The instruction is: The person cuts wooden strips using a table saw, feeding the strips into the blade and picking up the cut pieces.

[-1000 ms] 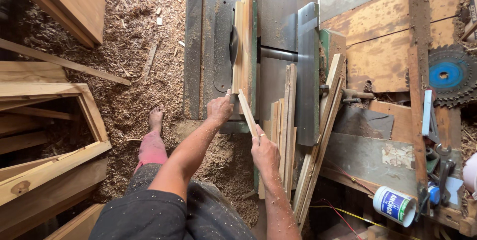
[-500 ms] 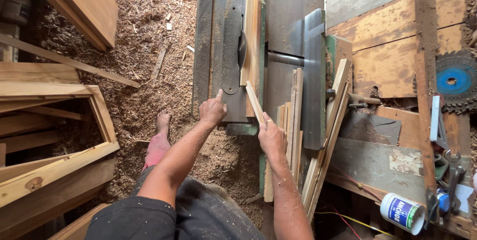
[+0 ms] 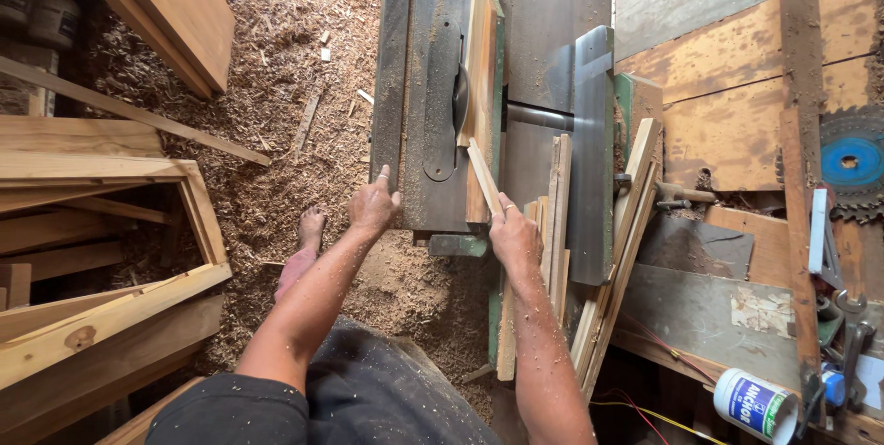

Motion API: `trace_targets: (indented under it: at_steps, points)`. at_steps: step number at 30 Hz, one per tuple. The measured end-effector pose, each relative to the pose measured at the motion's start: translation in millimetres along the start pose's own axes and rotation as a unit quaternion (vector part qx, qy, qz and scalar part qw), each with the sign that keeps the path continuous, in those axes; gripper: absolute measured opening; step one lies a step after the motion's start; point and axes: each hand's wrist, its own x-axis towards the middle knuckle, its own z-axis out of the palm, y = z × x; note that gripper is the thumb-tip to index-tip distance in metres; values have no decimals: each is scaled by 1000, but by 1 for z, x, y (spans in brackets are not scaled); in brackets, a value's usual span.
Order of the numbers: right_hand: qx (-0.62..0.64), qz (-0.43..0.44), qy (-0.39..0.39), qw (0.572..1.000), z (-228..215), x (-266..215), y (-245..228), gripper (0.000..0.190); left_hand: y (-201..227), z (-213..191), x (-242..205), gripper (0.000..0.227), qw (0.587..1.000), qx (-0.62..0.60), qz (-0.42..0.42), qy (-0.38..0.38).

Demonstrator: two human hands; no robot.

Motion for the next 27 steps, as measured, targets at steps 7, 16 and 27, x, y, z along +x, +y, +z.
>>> trace_targets:
  at_steps: [7, 16, 27]
  points:
    - [2, -7, -2, 1000, 1, 14, -2, 50, -41, -19, -2, 68, 999, 16, -41, 8]
    - [31, -36, 18, 999, 0, 39, -12, 51, -59, -63, -30, 69, 993, -31, -111, -16]
    - [52, -30, 37, 998, -4, 76, -35, 50, -129, -73, -24, 73, 981, -17, -195, -3]
